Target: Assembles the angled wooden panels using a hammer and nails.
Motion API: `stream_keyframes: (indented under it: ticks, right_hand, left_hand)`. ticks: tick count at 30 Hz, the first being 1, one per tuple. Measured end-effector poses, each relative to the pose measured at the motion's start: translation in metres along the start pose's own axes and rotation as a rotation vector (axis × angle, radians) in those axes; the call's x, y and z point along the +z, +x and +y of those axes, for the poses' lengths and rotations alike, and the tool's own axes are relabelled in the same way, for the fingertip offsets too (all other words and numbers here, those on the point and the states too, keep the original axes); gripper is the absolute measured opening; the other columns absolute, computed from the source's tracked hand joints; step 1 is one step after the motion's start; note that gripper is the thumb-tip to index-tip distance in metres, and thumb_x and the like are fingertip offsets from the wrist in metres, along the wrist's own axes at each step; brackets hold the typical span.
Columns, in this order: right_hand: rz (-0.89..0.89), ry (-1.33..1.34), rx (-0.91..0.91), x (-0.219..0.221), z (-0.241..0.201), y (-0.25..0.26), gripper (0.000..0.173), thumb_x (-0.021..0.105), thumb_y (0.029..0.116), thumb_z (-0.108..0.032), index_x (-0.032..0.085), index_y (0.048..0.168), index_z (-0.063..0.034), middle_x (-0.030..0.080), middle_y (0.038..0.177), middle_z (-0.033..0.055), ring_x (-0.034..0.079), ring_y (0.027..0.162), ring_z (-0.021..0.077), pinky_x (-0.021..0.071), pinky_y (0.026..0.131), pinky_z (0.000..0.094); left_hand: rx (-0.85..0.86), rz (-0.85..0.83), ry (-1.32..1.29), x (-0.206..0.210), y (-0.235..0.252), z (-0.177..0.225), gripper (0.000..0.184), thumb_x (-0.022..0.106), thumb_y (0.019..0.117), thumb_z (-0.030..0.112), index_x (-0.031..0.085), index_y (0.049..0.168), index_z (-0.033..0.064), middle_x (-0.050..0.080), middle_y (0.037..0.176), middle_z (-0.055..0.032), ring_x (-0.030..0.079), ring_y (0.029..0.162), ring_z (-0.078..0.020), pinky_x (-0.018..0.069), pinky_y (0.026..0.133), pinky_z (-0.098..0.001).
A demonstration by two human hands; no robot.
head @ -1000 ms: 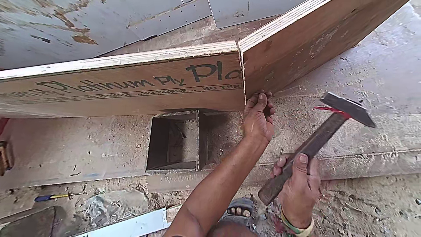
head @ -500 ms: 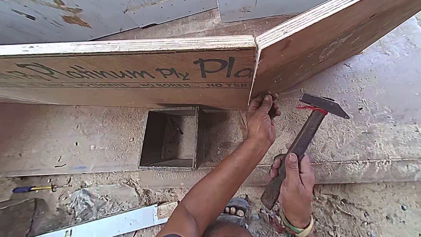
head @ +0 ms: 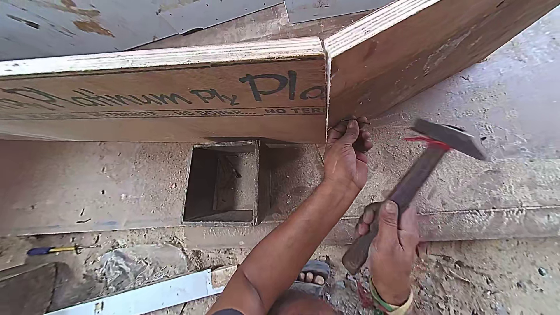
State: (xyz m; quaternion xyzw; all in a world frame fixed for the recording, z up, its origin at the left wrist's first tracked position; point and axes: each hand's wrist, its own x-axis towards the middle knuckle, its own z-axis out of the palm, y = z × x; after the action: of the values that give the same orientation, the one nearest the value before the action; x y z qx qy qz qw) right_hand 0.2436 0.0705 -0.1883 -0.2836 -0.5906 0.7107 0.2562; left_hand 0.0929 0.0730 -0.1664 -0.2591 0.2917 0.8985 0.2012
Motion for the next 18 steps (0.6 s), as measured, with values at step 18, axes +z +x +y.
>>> stream_keyframes:
  ticks: [18]
  right_hand:
    - [-0.059,-0.103,-0.061,-0.033,-0.021,0.029,0.024,0.040,0.1109,-0.026,0.051,0.113,-0.0043,0.059,0.067,-0.0016,0.059,0.047,0.0124,0.0547,0.041,0.0279]
  left_hand:
    - [-0.081,-0.010,-0.079,0.000,-0.001,0.006,0.012,0.051,0.1074,0.015,0.061,0.111,0.0107,0.067,0.104,-0.0076,0.063,0.067,-0.0127,0.0540,0.055,-0.0226]
